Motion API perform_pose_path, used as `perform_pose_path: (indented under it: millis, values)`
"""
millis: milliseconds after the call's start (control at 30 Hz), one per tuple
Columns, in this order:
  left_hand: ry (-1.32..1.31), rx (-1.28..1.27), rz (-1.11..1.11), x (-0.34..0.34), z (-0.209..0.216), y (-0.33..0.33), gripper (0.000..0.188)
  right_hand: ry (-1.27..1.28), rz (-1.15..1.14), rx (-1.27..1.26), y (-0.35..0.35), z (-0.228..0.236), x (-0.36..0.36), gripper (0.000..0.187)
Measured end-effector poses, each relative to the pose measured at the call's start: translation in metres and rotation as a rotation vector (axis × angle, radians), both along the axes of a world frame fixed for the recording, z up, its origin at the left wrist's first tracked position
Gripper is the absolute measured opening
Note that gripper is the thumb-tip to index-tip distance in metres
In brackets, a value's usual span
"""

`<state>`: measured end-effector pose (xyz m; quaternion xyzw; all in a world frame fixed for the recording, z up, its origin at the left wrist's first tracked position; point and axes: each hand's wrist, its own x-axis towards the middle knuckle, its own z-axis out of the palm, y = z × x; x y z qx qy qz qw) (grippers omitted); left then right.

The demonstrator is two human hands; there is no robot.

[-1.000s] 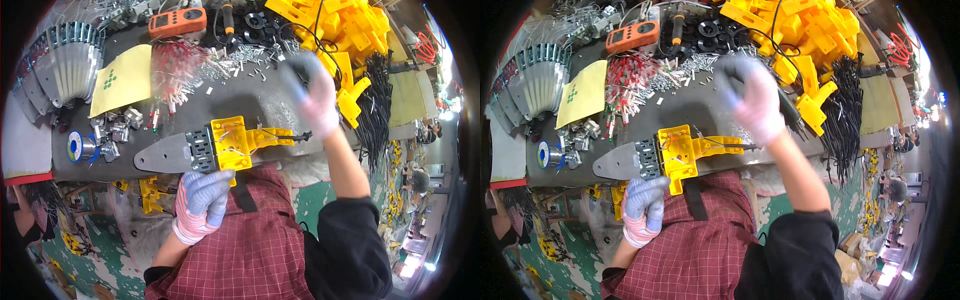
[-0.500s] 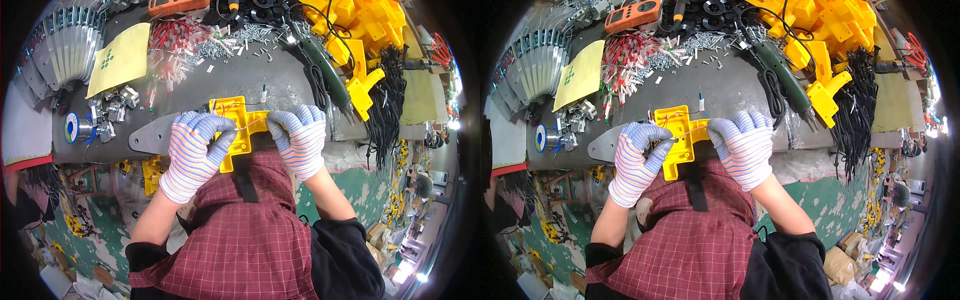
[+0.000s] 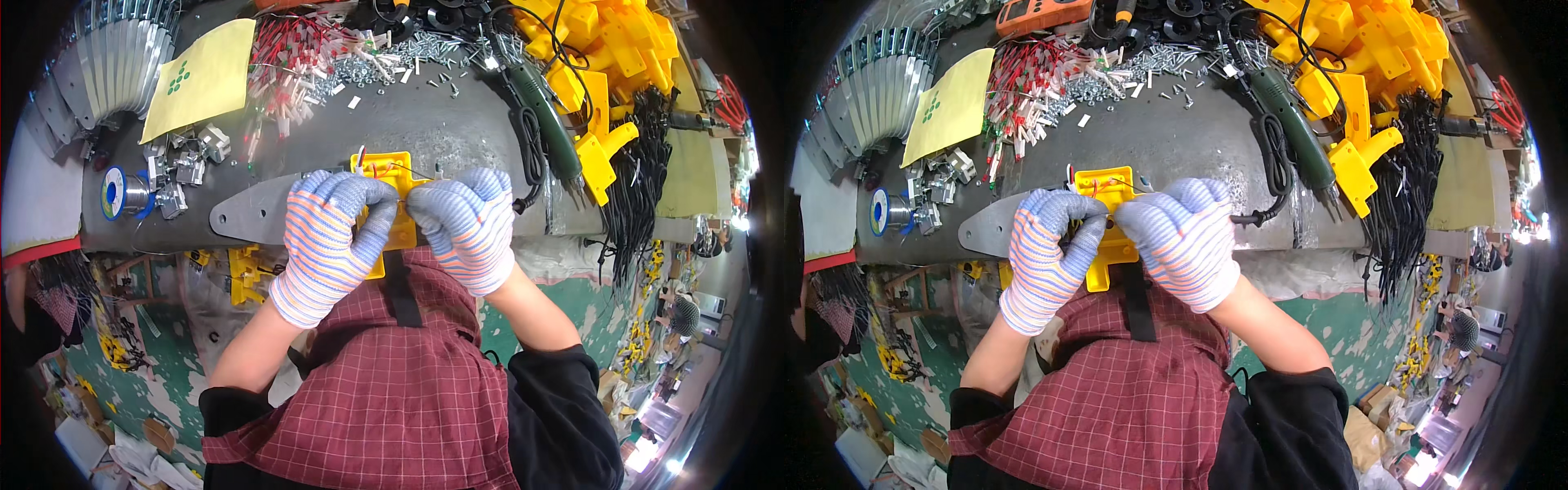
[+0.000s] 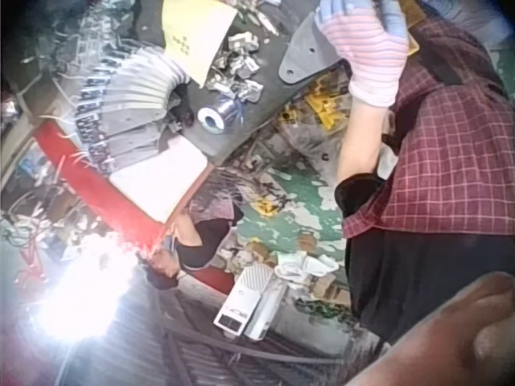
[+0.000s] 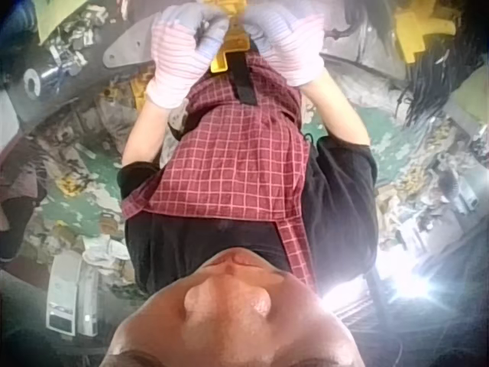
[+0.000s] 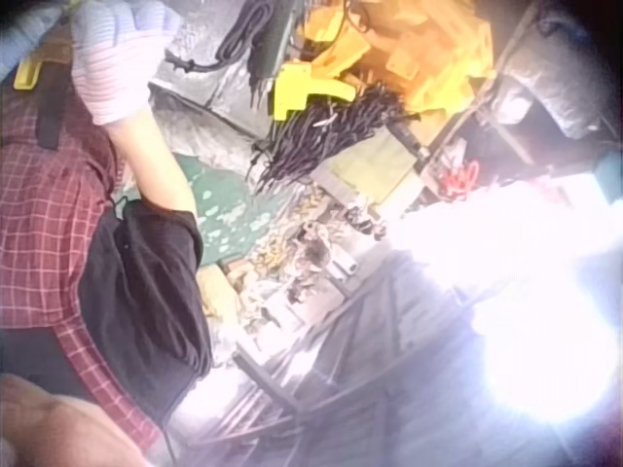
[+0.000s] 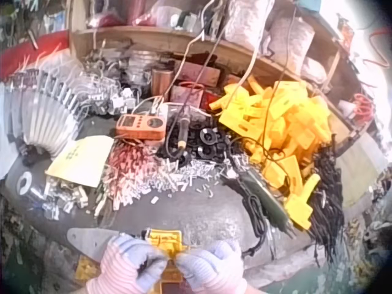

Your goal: Soldering internal wiring and assembling the motor and handle housing of a small electric tool.

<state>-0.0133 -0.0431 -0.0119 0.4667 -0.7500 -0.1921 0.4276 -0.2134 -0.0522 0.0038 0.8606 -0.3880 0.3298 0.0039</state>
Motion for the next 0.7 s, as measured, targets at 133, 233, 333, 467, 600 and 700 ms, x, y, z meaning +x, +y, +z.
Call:
perform_pose_path:
  millis: [133,233,333,467,600,700]
  values:
    - [0.025,-0.004,0.021,0.000,-0.003,0.000,0.014,0.021,0.040,0.013,-0.001,0.006,0.005,0.021]
    - [0.023,-0.030,0.024,-0.001,-0.004,0.000,0.015,0.072,-0.126,0.383,0.009,0.019,-0.001,0.017]
    - [0.013,-0.106,-0.011,0.001,-0.007,-0.002,0.015,-0.071,-0.147,0.584,0.010,0.026,-0.007,0.014]
    - [-0.096,-0.121,-0.037,0.003,-0.008,-0.001,0.017,-0.151,-0.112,0.812,0.003,0.039,-0.014,0.012]
    - [-0.137,-0.126,-0.033,0.003,-0.010,0.000,0.018,-0.089,-0.058,0.782,-0.001,0.040,-0.016,0.011]
    - [-0.150,-0.117,-0.040,0.003,-0.011,-0.001,0.019,-0.025,-0.005,0.615,-0.005,0.034,-0.016,0.012]
